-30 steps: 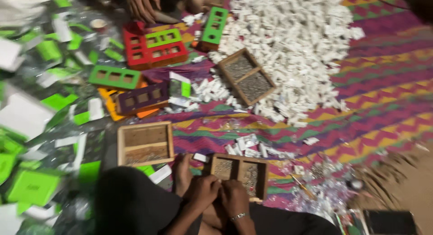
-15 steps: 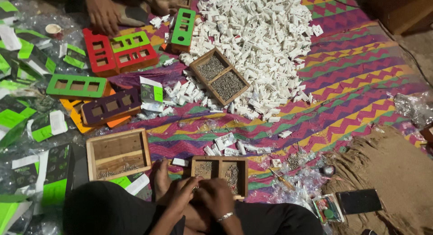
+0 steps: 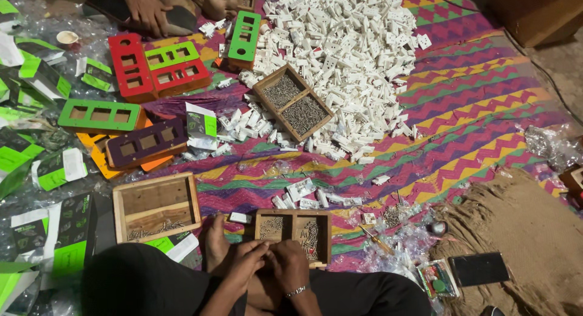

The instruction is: The person sits on the floor and assembles small electrical components by hand. They pick up white plastic pieces and metal pins from a wooden box, insert the pins into the plastic, and place the assembled units into a second wooden box. The person repeats this process continuously.

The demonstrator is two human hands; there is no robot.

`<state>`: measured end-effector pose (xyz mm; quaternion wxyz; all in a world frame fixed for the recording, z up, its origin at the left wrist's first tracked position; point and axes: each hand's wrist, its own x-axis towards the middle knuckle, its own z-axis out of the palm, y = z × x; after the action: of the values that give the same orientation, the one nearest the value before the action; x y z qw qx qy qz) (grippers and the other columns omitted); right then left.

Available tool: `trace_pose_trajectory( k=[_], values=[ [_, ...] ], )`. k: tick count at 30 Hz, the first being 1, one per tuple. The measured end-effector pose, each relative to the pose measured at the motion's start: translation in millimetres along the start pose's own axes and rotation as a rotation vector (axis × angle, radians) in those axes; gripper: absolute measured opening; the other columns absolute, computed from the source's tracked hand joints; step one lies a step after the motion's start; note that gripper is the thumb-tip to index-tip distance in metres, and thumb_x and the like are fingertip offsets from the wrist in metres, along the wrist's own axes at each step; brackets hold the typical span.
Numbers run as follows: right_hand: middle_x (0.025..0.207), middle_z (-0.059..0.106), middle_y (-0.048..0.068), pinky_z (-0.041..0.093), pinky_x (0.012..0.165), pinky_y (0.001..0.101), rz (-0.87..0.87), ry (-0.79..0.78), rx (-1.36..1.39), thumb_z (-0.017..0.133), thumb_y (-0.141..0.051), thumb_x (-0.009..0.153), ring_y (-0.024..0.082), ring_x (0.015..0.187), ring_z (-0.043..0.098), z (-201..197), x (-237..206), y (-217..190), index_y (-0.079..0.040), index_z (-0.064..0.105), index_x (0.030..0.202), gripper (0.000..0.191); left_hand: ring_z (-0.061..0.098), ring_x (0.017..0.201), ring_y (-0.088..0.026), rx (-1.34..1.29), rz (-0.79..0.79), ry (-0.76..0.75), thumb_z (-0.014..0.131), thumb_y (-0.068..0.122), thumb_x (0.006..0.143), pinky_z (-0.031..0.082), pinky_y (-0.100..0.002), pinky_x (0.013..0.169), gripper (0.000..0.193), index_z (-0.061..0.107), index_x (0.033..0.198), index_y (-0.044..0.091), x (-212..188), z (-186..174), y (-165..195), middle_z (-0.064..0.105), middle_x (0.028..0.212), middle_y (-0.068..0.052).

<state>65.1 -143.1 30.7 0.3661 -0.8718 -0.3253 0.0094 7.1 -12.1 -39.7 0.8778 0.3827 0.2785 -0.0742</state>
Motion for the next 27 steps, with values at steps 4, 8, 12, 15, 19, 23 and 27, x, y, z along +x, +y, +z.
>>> trace_pose_trajectory(
  k=[4, 8, 12, 15, 19, 23, 27],
  values=[
    [0.081, 0.067, 0.013, 0.050, 0.072, 0.0432, 0.056, -0.011, 0.028, 0.077, -0.007, 0.081, 0.034, 0.082, 0.064, 0.3, 2.0, 0.3, -0.006, 0.078, 0.094, 0.013, 0.066, 0.082, -0.010, -0.061, -0.046, 0.016, 0.064, 0.023, 0.097, 0.051, -0.024, 0.070, 0.027, 0.074, 0.113, 0.003, -2.0, 1.7, 7.1, 0.071, 0.091, -0.002],
    [0.086, 0.072, 0.012, 0.053, 0.075, 0.0390, 0.143, 0.005, 0.178, 0.073, -0.006, 0.086, 0.029, 0.085, 0.069, -2.1, 4.0, 2.4, -0.006, 0.079, 0.098, 0.014, 0.065, 0.076, -0.011, -0.095, -0.022, -0.031, 0.065, 0.021, 0.097, 0.051, -0.026, 0.065, 0.024, 0.073, 0.109, 0.002, 0.0, 0.2, 7.5, 0.072, 0.088, -0.002],
    [0.084, 0.071, 0.014, 0.054, 0.075, 0.0376, 0.263, -0.050, 0.216, 0.072, -0.005, 0.087, 0.029, 0.081, 0.070, -6.2, 1.1, 2.6, -0.005, 0.078, 0.103, 0.018, 0.059, 0.063, -0.009, 0.087, 0.021, -0.089, 0.063, 0.023, 0.100, 0.045, -0.023, 0.056, 0.028, 0.076, 0.109, 0.000, 4.5, -0.6, 0.1, 0.067, 0.077, -0.002],
    [0.088, 0.074, 0.013, 0.056, 0.075, 0.0362, 0.255, -0.028, 0.226, 0.072, -0.005, 0.086, 0.027, 0.084, 0.073, -5.1, 1.9, 2.9, -0.005, 0.079, 0.101, 0.016, 0.059, 0.061, -0.009, 0.098, 0.078, -0.108, 0.066, 0.018, 0.099, 0.045, -0.023, 0.054, 0.021, 0.072, 0.104, -0.001, 5.3, -1.1, -0.8, 0.068, 0.077, -0.001],
    [0.090, 0.074, 0.013, 0.056, 0.076, 0.0366, 0.189, 0.031, 0.173, 0.072, -0.006, 0.088, 0.028, 0.085, 0.073, -6.1, 1.8, 7.9, -0.003, 0.077, 0.099, 0.013, 0.052, 0.055, -0.007, 0.190, 0.097, -0.082, 0.066, 0.018, 0.098, 0.040, -0.021, 0.050, 0.019, 0.074, 0.104, 0.002, 3.9, 0.2, -0.8, 0.064, 0.070, 0.000],
    [0.090, 0.074, 0.014, 0.056, 0.078, 0.0359, 0.202, -0.029, 0.183, 0.072, -0.007, 0.088, 0.027, 0.086, 0.073, -6.3, -0.2, 16.5, -0.002, 0.076, 0.097, 0.011, 0.055, 0.059, -0.006, 0.195, 0.132, -0.073, 0.067, 0.019, 0.099, 0.042, -0.021, 0.053, 0.019, 0.073, 0.101, 0.001, 2.5, 3.6, 1.2, 0.064, 0.073, 0.001],
    [0.090, 0.075, 0.012, 0.057, 0.076, 0.0330, 0.269, -0.042, 0.228, 0.073, -0.009, 0.088, 0.023, 0.084, 0.074, 0.9, 0.7, 27.7, -0.001, 0.076, 0.095, 0.011, 0.057, 0.062, -0.005, 0.199, 0.180, -0.074, 0.068, 0.017, 0.096, 0.042, -0.020, 0.054, 0.016, 0.073, 0.101, 0.002, 4.6, 6.1, 2.9, 0.067, 0.077, 0.003]
  ],
)
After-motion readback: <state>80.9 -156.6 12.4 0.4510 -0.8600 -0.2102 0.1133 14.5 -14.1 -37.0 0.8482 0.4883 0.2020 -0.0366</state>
